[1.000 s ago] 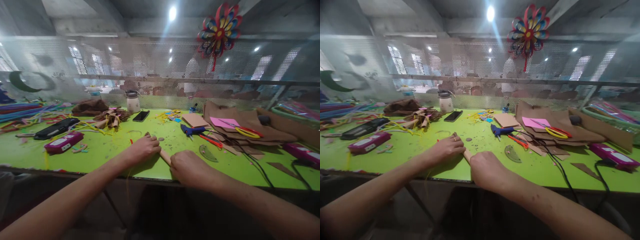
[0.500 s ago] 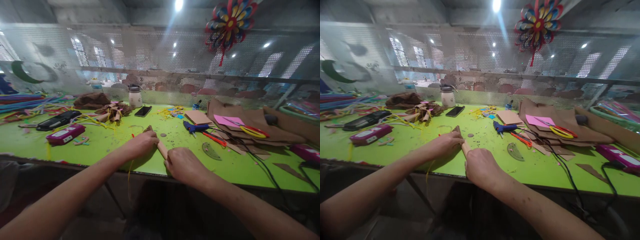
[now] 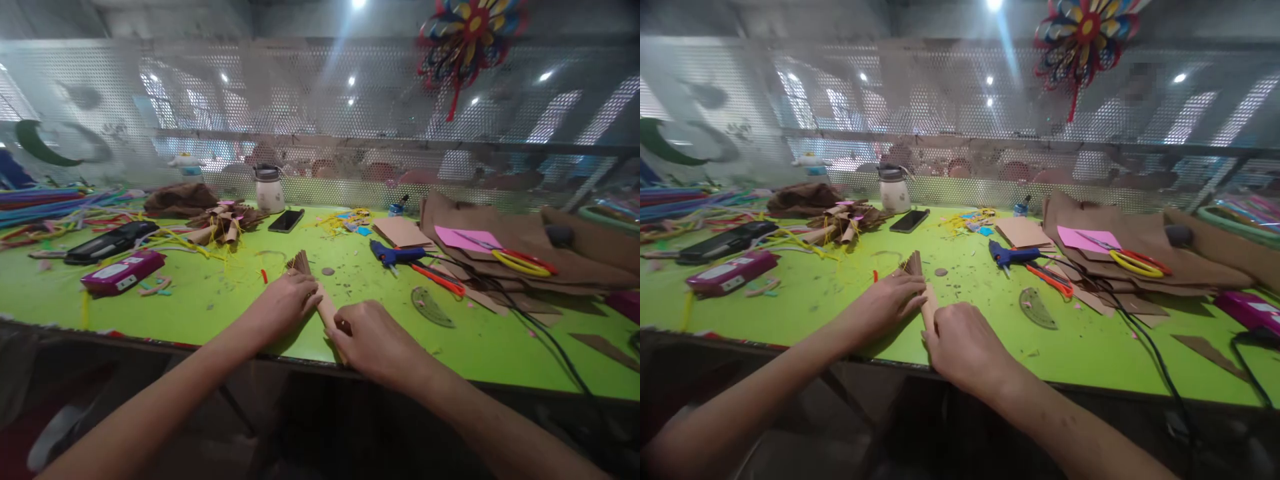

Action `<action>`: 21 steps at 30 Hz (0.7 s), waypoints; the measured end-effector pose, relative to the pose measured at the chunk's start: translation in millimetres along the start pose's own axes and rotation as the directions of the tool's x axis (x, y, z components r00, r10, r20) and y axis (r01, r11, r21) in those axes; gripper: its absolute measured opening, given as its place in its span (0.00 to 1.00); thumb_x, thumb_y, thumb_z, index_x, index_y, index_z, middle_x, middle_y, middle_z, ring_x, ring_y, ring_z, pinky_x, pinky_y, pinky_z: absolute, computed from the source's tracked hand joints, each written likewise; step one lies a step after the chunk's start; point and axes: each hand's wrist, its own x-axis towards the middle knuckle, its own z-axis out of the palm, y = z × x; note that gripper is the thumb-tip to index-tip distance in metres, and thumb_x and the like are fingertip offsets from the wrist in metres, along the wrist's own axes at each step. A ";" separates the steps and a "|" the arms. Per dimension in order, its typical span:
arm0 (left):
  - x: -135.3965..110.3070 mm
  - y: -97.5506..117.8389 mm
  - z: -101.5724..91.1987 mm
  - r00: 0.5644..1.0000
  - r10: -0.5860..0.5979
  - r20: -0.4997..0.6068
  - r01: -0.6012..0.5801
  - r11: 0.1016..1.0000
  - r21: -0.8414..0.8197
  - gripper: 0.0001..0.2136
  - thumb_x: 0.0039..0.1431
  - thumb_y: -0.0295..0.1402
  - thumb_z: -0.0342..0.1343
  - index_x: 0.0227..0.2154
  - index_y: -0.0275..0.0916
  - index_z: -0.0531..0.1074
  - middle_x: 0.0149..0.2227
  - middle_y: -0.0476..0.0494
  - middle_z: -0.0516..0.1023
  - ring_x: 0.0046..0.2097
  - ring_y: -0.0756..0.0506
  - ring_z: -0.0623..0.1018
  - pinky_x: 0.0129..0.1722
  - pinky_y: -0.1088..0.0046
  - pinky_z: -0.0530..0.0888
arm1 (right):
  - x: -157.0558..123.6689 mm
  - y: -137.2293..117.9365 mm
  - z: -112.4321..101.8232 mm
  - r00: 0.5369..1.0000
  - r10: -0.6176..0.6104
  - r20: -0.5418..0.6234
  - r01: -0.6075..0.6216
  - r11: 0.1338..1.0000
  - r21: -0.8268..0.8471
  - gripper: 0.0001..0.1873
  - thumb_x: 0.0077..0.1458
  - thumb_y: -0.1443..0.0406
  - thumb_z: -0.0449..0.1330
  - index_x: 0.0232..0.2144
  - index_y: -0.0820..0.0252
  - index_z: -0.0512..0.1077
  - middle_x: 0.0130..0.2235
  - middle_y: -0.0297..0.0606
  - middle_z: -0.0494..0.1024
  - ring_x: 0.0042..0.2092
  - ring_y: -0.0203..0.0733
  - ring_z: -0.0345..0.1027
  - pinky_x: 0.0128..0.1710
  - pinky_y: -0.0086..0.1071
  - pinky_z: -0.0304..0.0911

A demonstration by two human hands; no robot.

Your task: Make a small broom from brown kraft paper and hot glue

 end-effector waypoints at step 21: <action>-3.5 -8.6 -1.2 0.962 -0.272 -0.021 0.251 0.911 -0.327 0.22 0.58 0.35 0.56 0.55 0.42 0.61 0.52 0.40 0.73 0.51 0.41 0.73 0.50 0.59 0.72 | -6.4 14.3 23.3 0.878 -0.409 -0.249 0.433 0.900 0.050 0.15 0.61 0.72 0.49 0.45 0.74 0.71 0.44 0.53 0.73 0.45 0.51 0.63 0.46 0.47 0.66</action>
